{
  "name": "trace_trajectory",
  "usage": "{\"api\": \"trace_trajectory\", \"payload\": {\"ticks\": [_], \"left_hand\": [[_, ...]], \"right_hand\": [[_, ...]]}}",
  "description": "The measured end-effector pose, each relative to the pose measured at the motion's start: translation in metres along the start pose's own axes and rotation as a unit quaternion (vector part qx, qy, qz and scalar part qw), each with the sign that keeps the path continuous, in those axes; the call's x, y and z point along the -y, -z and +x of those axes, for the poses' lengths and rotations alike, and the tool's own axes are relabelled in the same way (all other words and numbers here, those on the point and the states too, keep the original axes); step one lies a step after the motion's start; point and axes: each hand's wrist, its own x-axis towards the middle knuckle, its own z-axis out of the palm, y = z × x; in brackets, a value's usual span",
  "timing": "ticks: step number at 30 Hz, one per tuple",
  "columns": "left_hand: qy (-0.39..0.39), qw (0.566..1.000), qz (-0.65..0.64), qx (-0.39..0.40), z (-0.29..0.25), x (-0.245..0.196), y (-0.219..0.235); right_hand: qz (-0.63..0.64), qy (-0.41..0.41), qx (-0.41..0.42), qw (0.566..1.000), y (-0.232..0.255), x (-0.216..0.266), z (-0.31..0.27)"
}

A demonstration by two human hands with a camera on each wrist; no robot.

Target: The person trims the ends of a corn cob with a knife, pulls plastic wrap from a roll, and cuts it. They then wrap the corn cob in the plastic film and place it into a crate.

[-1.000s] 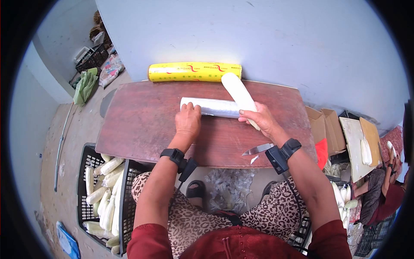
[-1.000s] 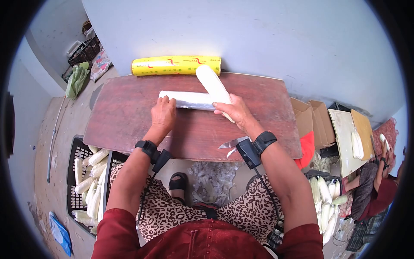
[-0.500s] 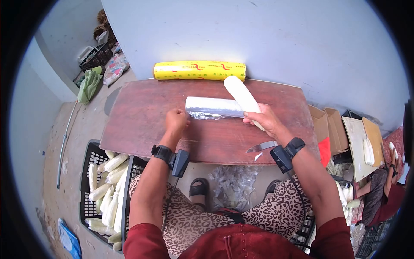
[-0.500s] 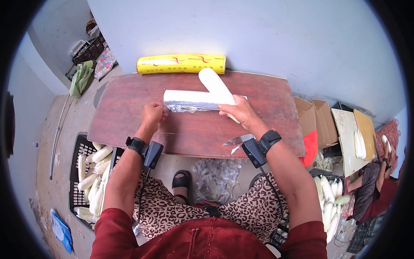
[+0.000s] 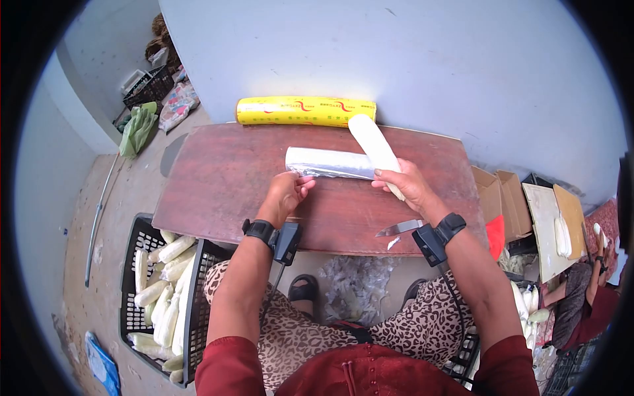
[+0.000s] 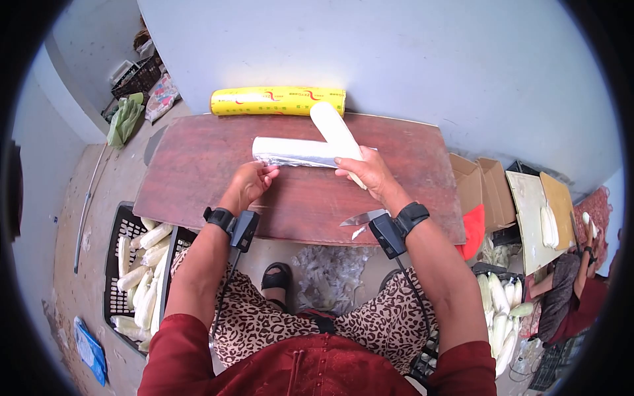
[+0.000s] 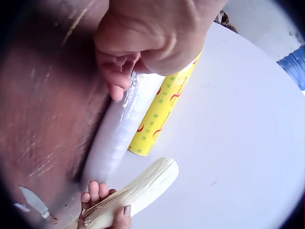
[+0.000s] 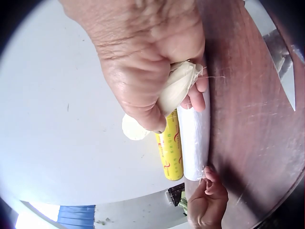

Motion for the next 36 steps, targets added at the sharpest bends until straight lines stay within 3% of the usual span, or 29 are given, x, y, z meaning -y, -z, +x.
{"api": "trace_trajectory", "payload": {"ticks": [20, 29, 35, 36], "left_hand": [[-0.078, 0.994, -0.038, 0.072, -0.008, -0.010, 0.007], [-0.139, 0.989, -0.039, 0.028, -0.006, -0.006, 0.002], [-0.223, 0.967, 0.120, -0.029, -0.003, 0.001, -0.007], [-0.198, 0.972, 0.120, -0.045, -0.004, 0.003, -0.009]], "right_hand": [[-0.003, -0.001, -0.023, 1.000, 0.008, -0.002, 0.002], [0.007, -0.001, -0.032, 0.999, 0.008, 0.000, 0.003], [0.008, 0.003, -0.028, 1.000, 0.007, 0.003, 0.004], [0.007, 0.005, -0.028, 1.000, 0.006, 0.005, 0.004]]}}
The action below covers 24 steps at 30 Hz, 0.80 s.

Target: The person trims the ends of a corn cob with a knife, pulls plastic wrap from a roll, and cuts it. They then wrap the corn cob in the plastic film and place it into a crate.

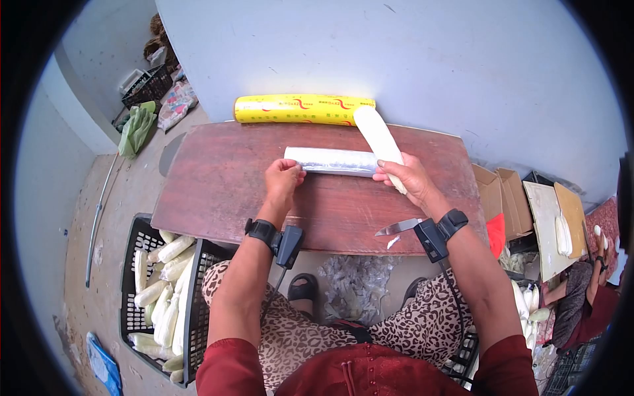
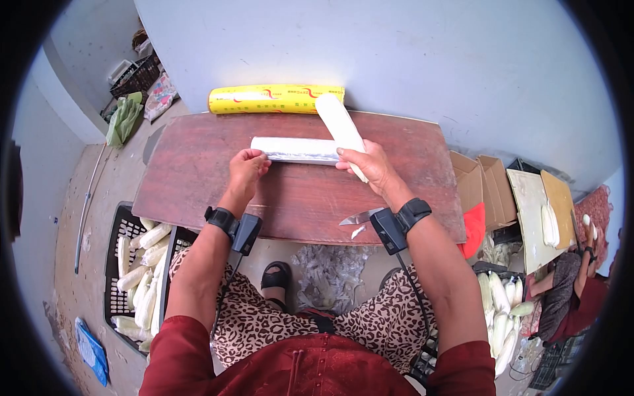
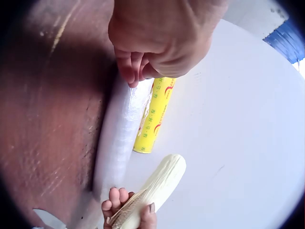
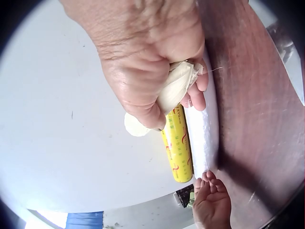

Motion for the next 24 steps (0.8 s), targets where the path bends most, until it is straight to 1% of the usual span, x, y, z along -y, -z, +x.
{"api": "trace_trajectory", "payload": {"ticks": [2, 5, 8, 11, 17, 20, 24], "left_hand": [[0.054, 0.998, 0.008, -0.027, -0.006, 0.001, -0.003], [0.131, 0.990, -0.046, -0.017, -0.002, 0.009, -0.002], [0.164, 0.983, -0.082, -0.012, -0.007, 0.004, -0.009], [0.176, 0.978, -0.110, 0.020, 0.001, 0.008, -0.011], [0.172, 0.972, -0.156, 0.038, 0.005, 0.005, -0.014], [0.161, 0.973, -0.163, 0.039, 0.008, 0.007, -0.013], [0.148, 0.980, -0.130, 0.009, 0.003, 0.006, -0.014]], "right_hand": [[-0.001, 0.002, 0.001, 1.000, 0.001, 0.001, -0.001], [-0.002, 0.002, 0.002, 1.000, 0.002, -0.002, 0.002], [-0.001, 0.004, -0.001, 1.000, 0.003, -0.002, 0.001], [0.002, 0.003, -0.002, 1.000, 0.003, -0.001, 0.000], [0.003, -0.008, 0.004, 1.000, 0.003, -0.001, 0.000], [0.003, -0.006, 0.004, 1.000, 0.002, -0.002, 0.000], [0.003, -0.004, 0.005, 1.000, 0.003, 0.000, -0.002]]}}
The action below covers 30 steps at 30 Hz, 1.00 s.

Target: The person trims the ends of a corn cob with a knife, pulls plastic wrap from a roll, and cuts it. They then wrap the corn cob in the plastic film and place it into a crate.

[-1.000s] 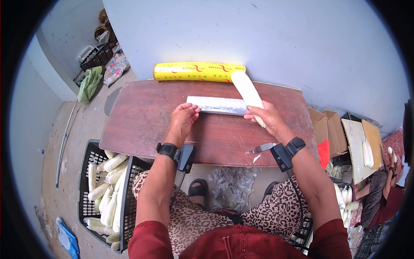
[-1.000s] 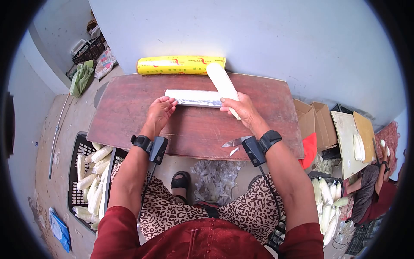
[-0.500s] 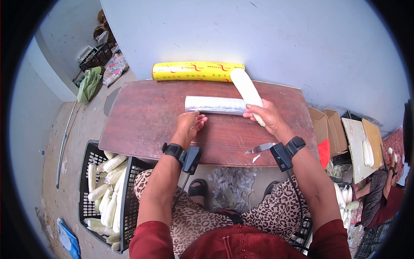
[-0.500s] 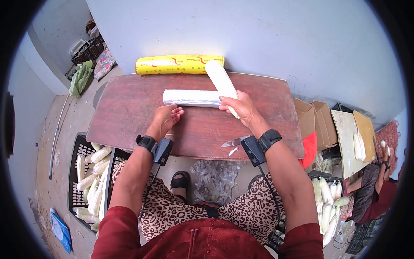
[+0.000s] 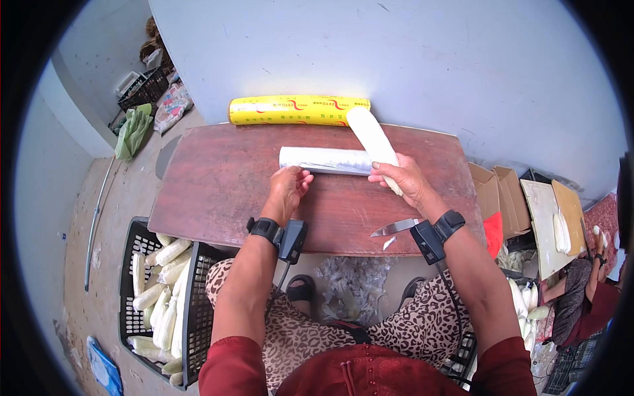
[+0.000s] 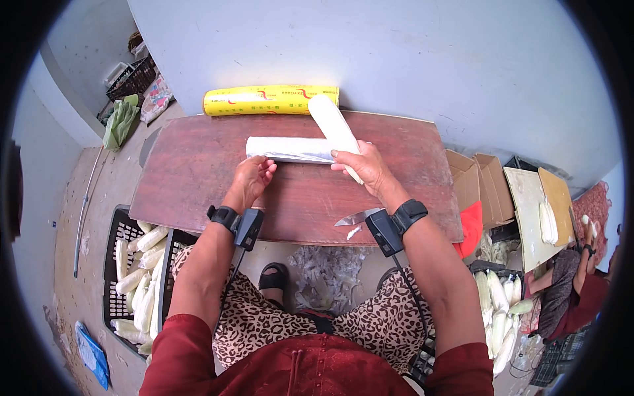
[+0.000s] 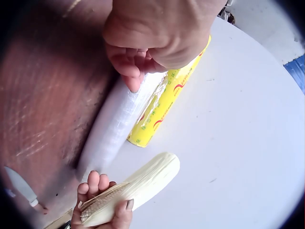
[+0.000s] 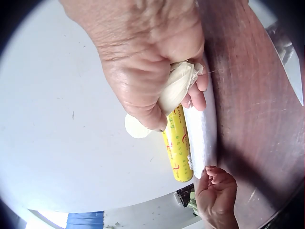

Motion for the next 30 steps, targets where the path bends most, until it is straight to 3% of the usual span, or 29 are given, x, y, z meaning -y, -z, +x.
{"api": "trace_trajectory", "payload": {"ticks": [14, 30], "left_hand": [[0.015, 0.997, 0.072, 0.009, -0.016, -0.002, 0.012], [-0.020, 0.998, 0.052, -0.042, -0.016, -0.008, 0.022]], "right_hand": [[-0.024, -0.004, 0.008, 1.000, 0.003, 0.001, 0.000], [-0.040, -0.011, 0.046, 0.998, 0.002, -0.004, -0.006]]}}
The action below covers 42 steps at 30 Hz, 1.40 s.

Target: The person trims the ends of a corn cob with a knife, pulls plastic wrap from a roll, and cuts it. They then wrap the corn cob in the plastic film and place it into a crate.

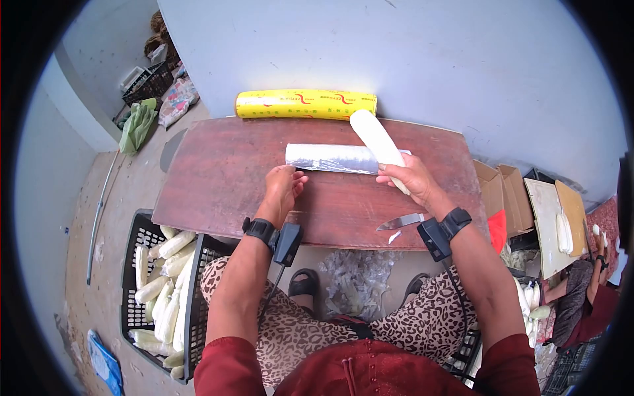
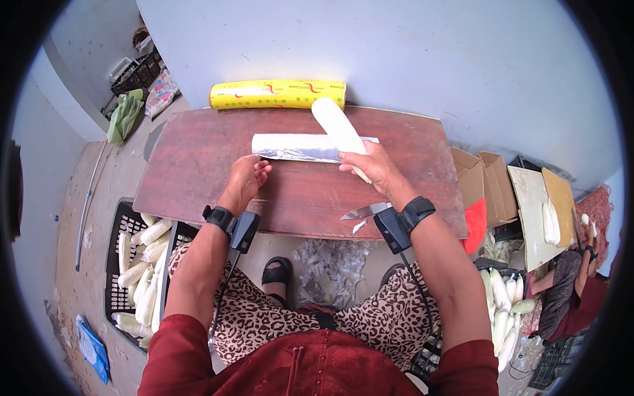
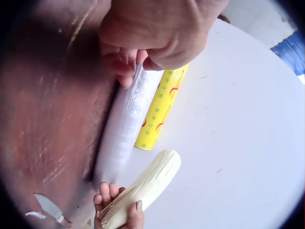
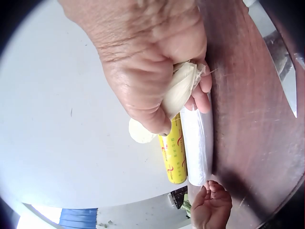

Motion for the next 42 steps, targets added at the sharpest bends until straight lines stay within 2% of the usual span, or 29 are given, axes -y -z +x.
{"api": "trace_trajectory", "payload": {"ticks": [2, 11, 17, 26, 29, 31, 35, 39, 42], "left_hand": [[-0.006, 1.000, -0.012, -0.028, 0.006, 0.001, 0.000], [-0.016, 0.998, -0.042, -0.042, 0.006, 0.000, -0.004], [-0.042, 0.995, 0.028, -0.085, 0.009, 0.001, -0.007], [-0.073, 0.995, 0.006, -0.070, 0.005, -0.006, -0.007], [-0.064, 0.996, 0.029, -0.045, -0.001, -0.002, -0.012], [-0.085, 0.992, 0.085, -0.022, -0.006, 0.007, -0.017], [-0.155, 0.965, 0.211, -0.009, -0.008, 0.024, -0.024], [-0.259, 0.887, 0.376, -0.076, -0.002, 0.029, -0.028], [-0.229, 0.867, 0.431, -0.102, -0.011, 0.021, -0.034]], "right_hand": [[0.001, 0.000, 0.002, 1.000, 0.000, -0.001, 0.000], [0.016, -0.004, -0.015, 1.000, -0.006, 0.004, -0.006], [0.009, -0.004, -0.010, 1.000, -0.004, 0.000, -0.004], [0.007, -0.003, -0.007, 1.000, -0.004, -0.001, -0.005], [0.006, -0.004, -0.009, 1.000, -0.006, 0.001, -0.006], [0.007, -0.005, -0.013, 1.000, -0.006, 0.001, -0.007], [0.008, -0.005, -0.015, 1.000, -0.006, 0.000, -0.006], [0.003, -0.007, -0.014, 1.000, -0.005, -0.003, -0.005], [0.003, -0.007, -0.015, 1.000, -0.005, -0.004, -0.005]]}}
